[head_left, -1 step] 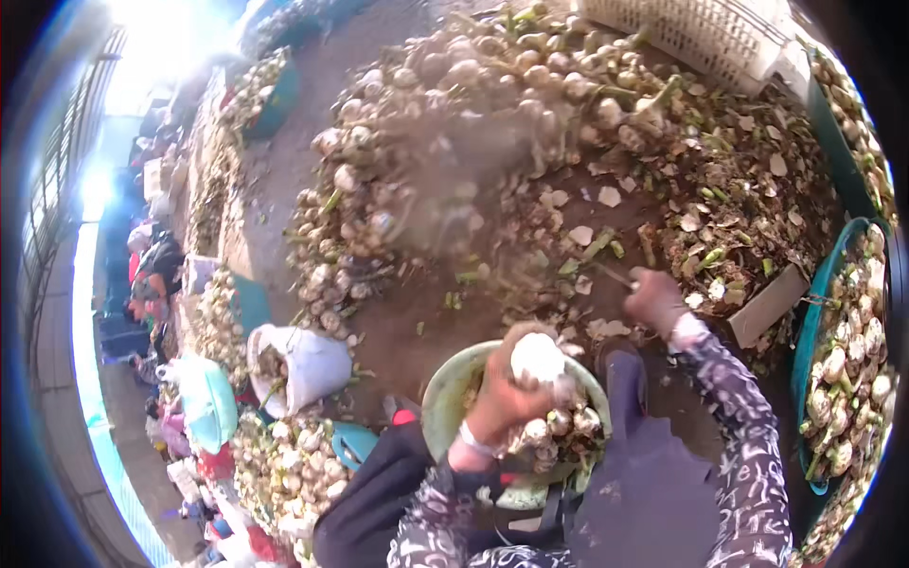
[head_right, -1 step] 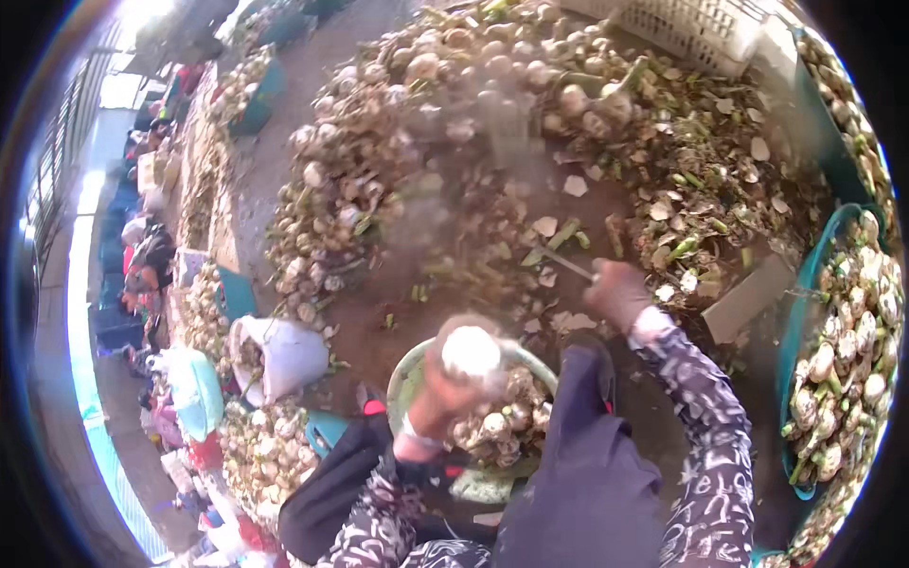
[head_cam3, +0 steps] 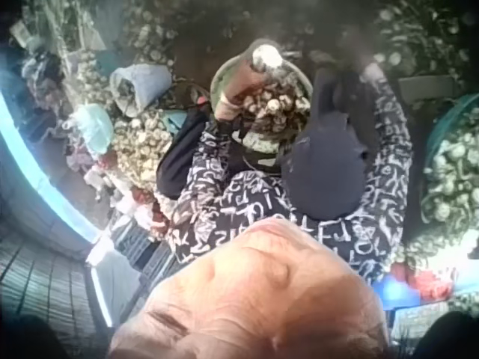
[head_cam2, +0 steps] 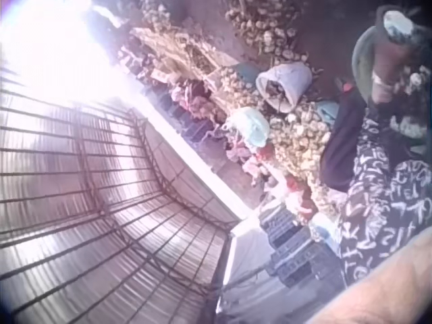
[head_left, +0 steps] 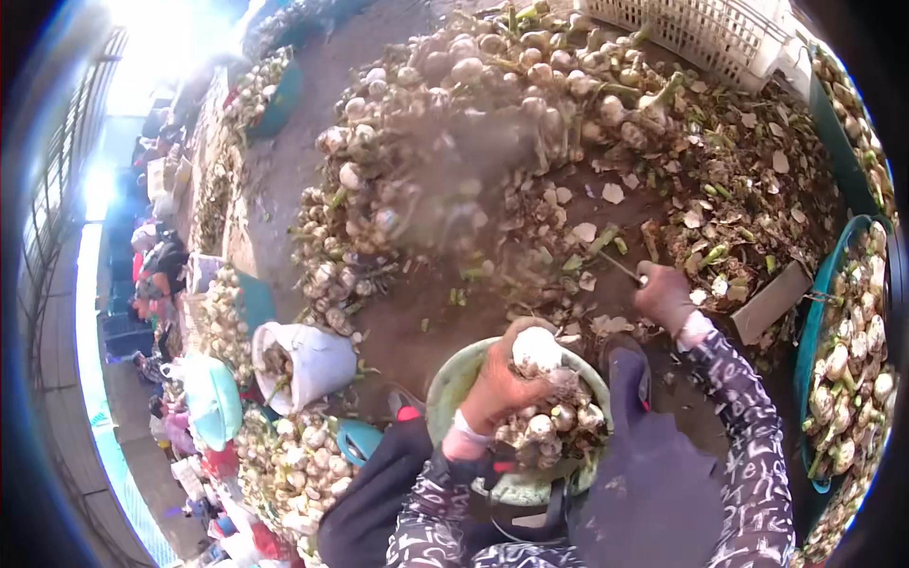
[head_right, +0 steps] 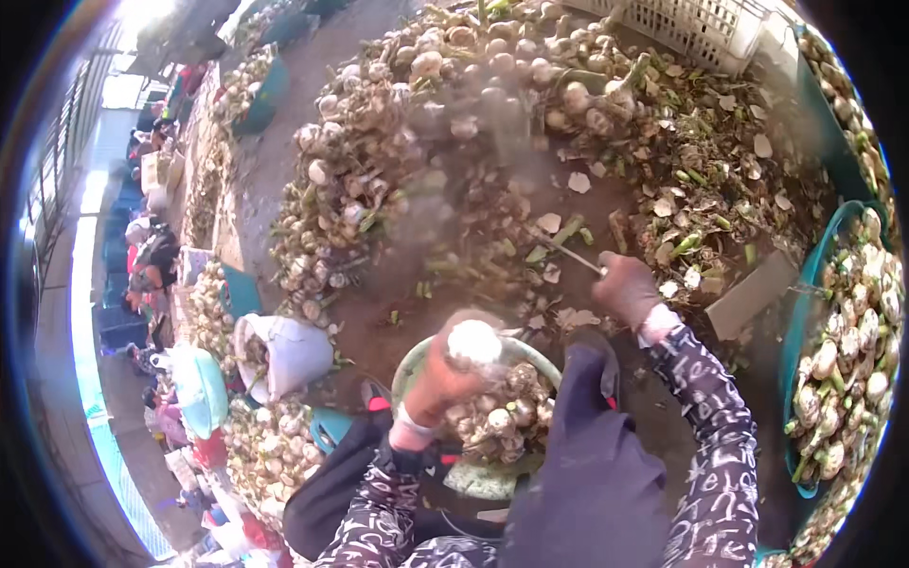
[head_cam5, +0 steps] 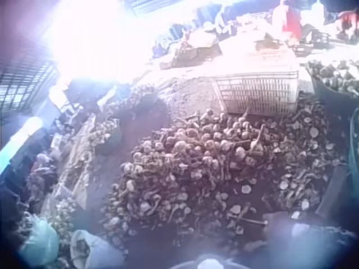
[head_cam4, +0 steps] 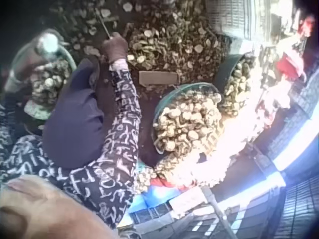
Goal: The person picks up garlic bulbs from a pile, trims the roots and stems with a knife, and places them into a green basin. Once the basin is full, the person empties the garlic into a white crate and continues trimming more bulbs.
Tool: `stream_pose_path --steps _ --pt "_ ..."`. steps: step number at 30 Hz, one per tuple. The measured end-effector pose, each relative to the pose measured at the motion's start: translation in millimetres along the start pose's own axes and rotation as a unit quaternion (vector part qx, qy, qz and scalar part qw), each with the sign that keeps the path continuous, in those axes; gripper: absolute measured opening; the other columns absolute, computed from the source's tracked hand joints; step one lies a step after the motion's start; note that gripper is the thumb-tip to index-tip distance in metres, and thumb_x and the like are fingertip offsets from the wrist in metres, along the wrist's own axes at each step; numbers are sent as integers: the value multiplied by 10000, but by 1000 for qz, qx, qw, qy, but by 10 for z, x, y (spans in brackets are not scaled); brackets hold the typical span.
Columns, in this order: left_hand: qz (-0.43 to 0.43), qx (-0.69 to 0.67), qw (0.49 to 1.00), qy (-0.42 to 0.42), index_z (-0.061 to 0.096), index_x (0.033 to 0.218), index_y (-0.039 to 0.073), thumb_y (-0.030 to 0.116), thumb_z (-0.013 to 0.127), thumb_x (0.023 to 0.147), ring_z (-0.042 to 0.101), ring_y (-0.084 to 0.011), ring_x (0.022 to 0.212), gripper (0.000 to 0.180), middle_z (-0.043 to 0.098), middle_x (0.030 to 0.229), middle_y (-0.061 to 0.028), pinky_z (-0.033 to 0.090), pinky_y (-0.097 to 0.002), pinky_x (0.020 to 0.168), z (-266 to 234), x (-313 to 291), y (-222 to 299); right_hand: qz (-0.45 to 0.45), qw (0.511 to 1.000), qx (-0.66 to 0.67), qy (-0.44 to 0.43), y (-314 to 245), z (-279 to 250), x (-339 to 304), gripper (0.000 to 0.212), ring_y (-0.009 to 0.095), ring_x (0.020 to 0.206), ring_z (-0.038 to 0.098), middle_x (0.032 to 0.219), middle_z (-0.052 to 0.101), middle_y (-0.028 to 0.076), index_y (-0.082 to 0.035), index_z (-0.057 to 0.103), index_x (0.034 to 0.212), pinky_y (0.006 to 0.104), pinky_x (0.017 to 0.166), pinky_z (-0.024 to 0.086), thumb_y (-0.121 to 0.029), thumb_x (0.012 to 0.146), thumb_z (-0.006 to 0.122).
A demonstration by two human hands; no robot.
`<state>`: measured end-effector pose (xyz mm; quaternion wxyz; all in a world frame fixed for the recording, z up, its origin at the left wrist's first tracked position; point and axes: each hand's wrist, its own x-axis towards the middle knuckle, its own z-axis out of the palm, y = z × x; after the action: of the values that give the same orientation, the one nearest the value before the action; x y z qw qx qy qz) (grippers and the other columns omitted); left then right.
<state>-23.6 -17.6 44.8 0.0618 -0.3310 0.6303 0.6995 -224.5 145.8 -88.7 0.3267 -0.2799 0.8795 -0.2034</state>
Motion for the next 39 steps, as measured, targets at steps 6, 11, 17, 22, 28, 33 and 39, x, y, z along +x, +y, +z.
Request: stream_pose_path --steps 6,11,17,22,28,33,39 --pt "52 376 922 -77 628 1081 91 420 776 692 597 -230 971 531 634 1033 -105 457 -339 872 -997 426 -196 -53 984 171 16 158 134 308 284 405 770 626 775 635 239 -45 660 835 446 704 498 -315 755 620" --pt "53 479 797 366 547 1137 44 394 619 824 583 -415 1004 475 616 1098 -208 471 -473 840 -1679 1863 141 -43 991 125 -28 100 364 284 335 391 776 633 788 641 231 -45 671 881 437 705 495 -354 759 631" --pt "-37 557 761 330 497 1226 -3 433 634 789 596 -407 1008 632 580 1142 -270 499 -438 807 -2607 2502 -221 -81 987 125 -59 -268 453 274 347 398 815 624 817 641 238 -59 666 936 453 724 491 -362 774 620" --pt "79 119 973 182 552 1153 25 128 698 781 636 -185 887 413 649 971 -83 522 -310 740 -1800 2017 -428 -87 993 73 -6 -133 284 340 280 406 757 618 767 634 223 -65 658 897 461 678 493 -305 759 614" --pt "196 64 977 62 531 1137 24 210 774 744 608 -124 886 498 648 962 -55 492 -282 792 -747 1128 -458 -233 967 99 -10 -1030 -137 168 231 394 687 612 699 608 190 -62 595 804 452 602 481 -278 756 660" --pt "214 194 950 119 553 1095 24 210 777 728 638 -201 823 468 650 914 -67 504 -310 764 -482 903 -381 -322 944 60 37 -1073 -130 49 243 356 680 625 691 616 154 -70 568 821 440 585 488 -264 721 675" --pt "197 69 973 102 557 1031 19 215 751 756 600 -129 848 389 636 923 -67 493 -286 773 -173 736 -557 -263 964 -41 8 -616 225 307 206 293 756 658 779 647 144 -74 587 858 408 645 510 -272 805 606"
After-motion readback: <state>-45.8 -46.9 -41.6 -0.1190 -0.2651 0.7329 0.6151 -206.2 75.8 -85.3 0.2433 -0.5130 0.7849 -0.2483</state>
